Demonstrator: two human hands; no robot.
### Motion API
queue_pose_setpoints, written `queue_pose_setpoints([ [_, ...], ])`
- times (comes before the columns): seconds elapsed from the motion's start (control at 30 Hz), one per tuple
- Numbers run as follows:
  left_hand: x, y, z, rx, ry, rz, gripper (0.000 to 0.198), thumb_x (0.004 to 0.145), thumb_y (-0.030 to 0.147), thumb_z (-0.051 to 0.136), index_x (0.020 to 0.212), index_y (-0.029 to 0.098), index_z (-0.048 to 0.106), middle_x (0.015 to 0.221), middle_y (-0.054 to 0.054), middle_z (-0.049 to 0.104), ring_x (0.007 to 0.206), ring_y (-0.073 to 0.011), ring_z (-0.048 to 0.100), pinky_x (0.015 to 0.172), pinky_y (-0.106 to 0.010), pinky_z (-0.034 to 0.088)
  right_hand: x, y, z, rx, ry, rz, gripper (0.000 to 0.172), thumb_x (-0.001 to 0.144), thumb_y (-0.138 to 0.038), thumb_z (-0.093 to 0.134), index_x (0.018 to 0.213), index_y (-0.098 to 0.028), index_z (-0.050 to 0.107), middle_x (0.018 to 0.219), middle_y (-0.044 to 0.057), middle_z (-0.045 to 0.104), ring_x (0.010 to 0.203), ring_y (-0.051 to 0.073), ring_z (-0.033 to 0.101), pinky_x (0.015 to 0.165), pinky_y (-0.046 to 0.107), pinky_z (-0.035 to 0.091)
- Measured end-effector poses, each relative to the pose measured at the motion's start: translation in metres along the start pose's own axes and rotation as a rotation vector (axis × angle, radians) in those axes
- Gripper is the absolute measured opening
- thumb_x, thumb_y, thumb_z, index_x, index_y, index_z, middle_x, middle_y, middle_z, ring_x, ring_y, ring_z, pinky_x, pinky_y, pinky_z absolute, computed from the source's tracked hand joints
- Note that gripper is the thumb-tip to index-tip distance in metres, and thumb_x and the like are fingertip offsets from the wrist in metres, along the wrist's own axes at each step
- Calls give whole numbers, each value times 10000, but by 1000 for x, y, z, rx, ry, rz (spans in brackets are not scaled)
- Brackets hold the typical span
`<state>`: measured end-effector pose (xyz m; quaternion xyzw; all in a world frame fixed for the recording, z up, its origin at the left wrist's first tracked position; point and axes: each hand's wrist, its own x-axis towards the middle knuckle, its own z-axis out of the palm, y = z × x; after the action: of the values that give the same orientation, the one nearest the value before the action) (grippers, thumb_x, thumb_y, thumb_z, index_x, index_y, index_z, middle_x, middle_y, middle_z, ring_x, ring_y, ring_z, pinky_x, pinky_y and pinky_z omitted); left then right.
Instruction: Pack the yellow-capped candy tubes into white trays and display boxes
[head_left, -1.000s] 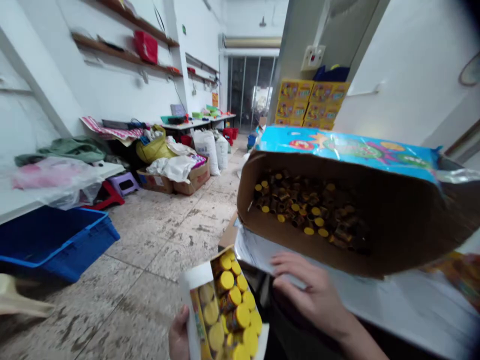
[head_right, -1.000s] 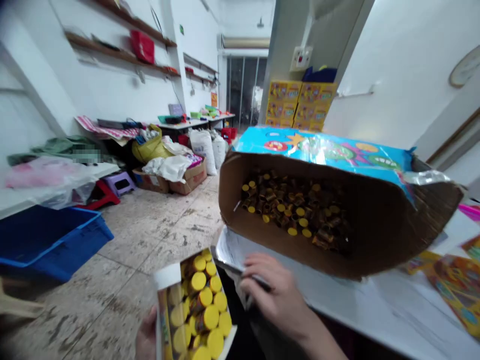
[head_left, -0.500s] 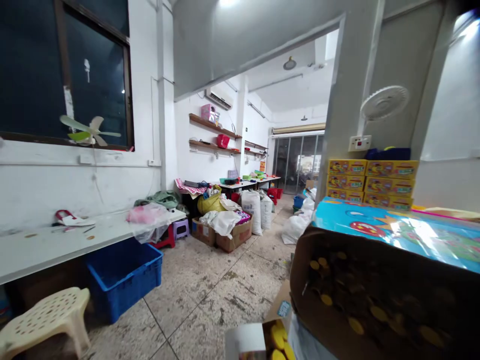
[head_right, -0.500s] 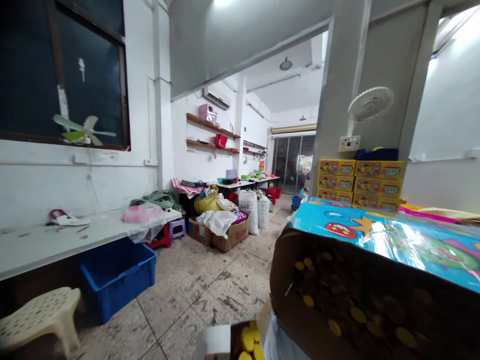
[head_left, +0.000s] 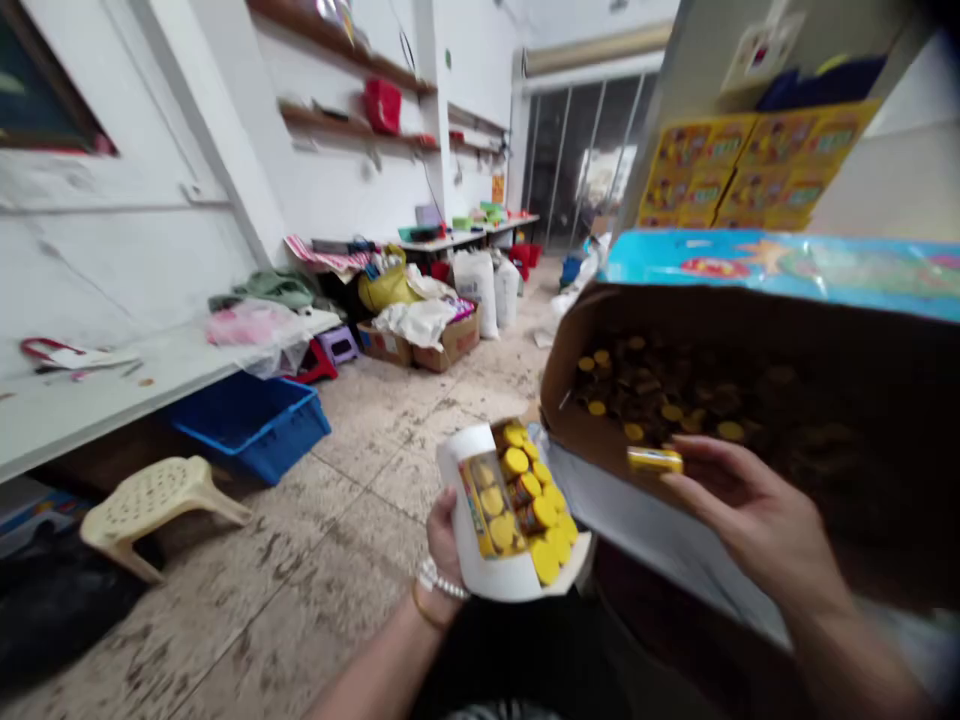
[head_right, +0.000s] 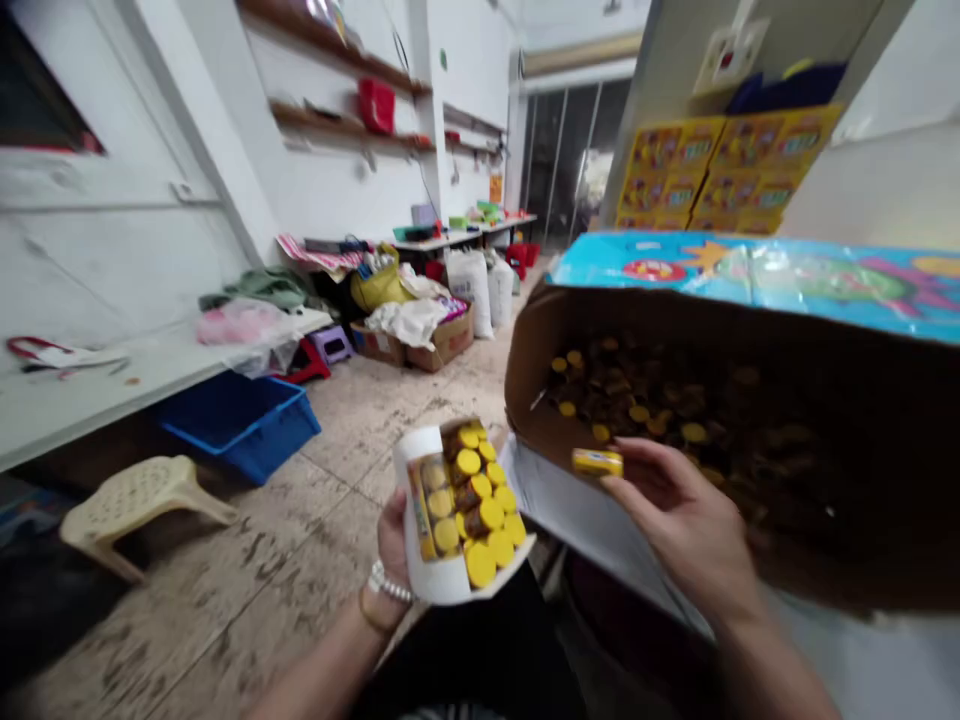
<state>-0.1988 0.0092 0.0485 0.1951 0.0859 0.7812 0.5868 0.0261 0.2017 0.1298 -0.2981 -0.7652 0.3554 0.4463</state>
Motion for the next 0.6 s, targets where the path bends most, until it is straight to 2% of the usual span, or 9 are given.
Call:
queue_pose_setpoints([
  [0.07, 5, -6, -1, -9, 33, 6, 614, 809, 533, 590, 1314, 183, 597, 1329, -152, 647, 1355, -403, 479, 1163, -633, 252, -11, -28, 23, 25, -173, -100, 345, 829, -372, 731, 1145, -250, 664, 1106, 48, 727, 919, 211, 713, 834, 361, 596],
  [0.17, 7, -14, -8, -8, 119, 71, 540, 835, 494, 576, 1285, 198, 621, 1293, -123, 676, 1360, -379, 480, 1168, -616, 263, -27, -57, 52, -21, -374, -341, 248, 884, -244, 672, 1132, -227, 672, 1091, 56, 729, 960, 186, 682, 854, 334, 568],
  [0.23, 4, -16, -15, -12, 137, 95, 472, 854, 460, 565, 1237, 200, 658, 1235, -100, 711, 1344, -356, 505, 1178, -588, 275, -34, -65, 64, -37, -455, -480, 238, 900, -191, 638, 1136, -204, 671, 1076, 69, 734, 983, 189, 669, 878, 348, 553],
  [0.33, -4, -14, -26, -41, 63, 51, 410, 888, 411, 529, 1207, 212, 691, 1204, -70, 732, 1278, -327, 575, 1183, -554, 298, -32, -62, 69, -26, -540, -580, 224, 911, -198, 627, 1130, -192, 679, 1069, 71, 742, 980, 190, 670, 904, 368, 538],
  [0.4, -9, -11, -32, -65, -3, 0, 408, 909, 406, 495, 1217, 228, 694, 1250, -63, 713, 1276, -324, 579, 1184, -547, 303, -20, -49, 62, -27, -497, -553, 173, 920, -232, 622, 1069, -208, 705, 1067, 61, 748, 984, 187, 676, 905, 356, 537],
  [0.47, -13, -8, -36, -65, -57, -61, 436, 900, 470, 499, 1214, 247, 703, 1305, -69, 682, 1339, -361, 514, 1175, -568, 311, -2, -24, 49, -112, -328, -448, 148, 931, -274, 601, 985, -223, 728, 1033, 56, 756, 970, 193, 688, 877, 341, 548],
  [0.53, -14, -5, -35, -40, -61, -84, 476, 874, 534, 548, 1257, 284, 680, 1323, -78, 665, 1351, -386, 492, 1127, -568, 388, 18, 11, 34, -283, -126, -309, 203, 936, -337, 569, 948, -227, 740, 983, 63, 765, 926, 215, 710, 836, 350, 564],
  [0.57, -13, -5, -33, -26, -32, -103, 460, 868, 533, 582, 1262, 312, 669, 1330, -75, 654, 1333, -376, 509, 1089, -549, 440, 29, 31, 29, -379, -61, -267, 248, 928, -383, 557, 950, -223, 745, 975, 72, 770, 909, 238, 721, 827, 371, 574],
  [0.6, -11, -4, -30, 1, -52, -101, 445, 881, 532, 587, 1272, 329, 649, 1341, -76, 637, 1309, -358, 529, 1042, -529, 486, 40, 51, 26, -464, -64, -227, 297, 928, -410, 525, 982, -226, 751, 995, 78, 772, 900, 254, 731, 818, 386, 582],
])
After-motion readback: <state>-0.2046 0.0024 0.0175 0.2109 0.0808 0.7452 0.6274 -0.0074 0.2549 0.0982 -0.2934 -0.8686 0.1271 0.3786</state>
